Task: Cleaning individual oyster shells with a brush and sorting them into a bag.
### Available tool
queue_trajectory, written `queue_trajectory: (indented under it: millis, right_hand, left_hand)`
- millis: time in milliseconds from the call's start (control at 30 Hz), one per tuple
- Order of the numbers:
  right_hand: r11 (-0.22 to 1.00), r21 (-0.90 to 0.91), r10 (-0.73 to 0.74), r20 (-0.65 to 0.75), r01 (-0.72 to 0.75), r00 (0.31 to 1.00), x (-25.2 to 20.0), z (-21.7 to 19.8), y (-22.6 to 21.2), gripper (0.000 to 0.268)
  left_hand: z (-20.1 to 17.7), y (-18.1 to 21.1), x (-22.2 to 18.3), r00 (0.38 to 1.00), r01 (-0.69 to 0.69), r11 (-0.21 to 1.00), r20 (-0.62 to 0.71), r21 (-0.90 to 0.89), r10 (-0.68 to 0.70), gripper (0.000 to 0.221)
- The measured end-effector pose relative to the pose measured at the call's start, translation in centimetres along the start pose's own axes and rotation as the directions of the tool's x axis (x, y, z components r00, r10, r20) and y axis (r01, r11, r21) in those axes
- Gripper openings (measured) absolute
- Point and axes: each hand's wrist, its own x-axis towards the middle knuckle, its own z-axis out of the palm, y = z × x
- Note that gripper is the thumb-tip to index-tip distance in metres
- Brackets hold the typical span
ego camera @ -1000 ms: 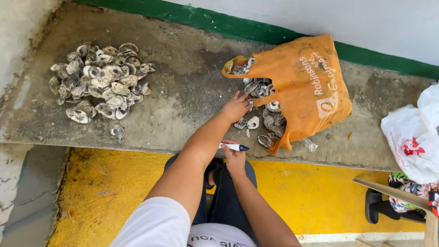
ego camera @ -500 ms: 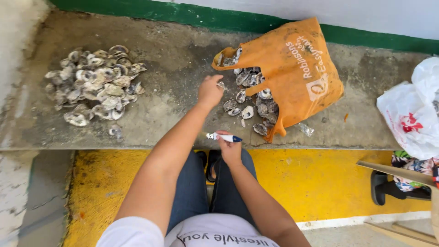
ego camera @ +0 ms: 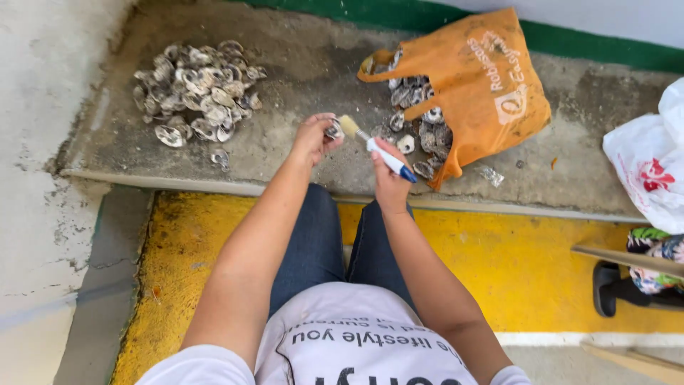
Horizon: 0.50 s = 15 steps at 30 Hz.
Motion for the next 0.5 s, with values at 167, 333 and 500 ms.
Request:
queue_trajectory:
  millis: [167, 333, 500]
  right_hand:
    - [0.99, 0.09, 0.104, 0.014, -0.105, 0.994, -0.3, 1.2, 0.6, 0.025]
    - [0.946, 0.285, 0.159, 0.003, -0.154, 0.987, 0.2, 0.8, -0.5, 0.025]
    - [0.998, 0.036, 0.048, 0.044, -0.05, 0.998, -0.3, 0.0, -2.8, 0.021]
  left_hand:
    - [0.0, 1.5, -3.4, 0.977, -0.041, 0.992, 0.202, -0.118, 0.065, 0.036]
    - [-0.5, 2.5, -4.9, 0.911, -0.044, 0.996, 0.406, -0.079, 0.073, 0.05]
    - [-0.2, 1.6, -5.1, 0.917, -0.131, 0.991, 0.377, -0.027, 0.131, 0.047]
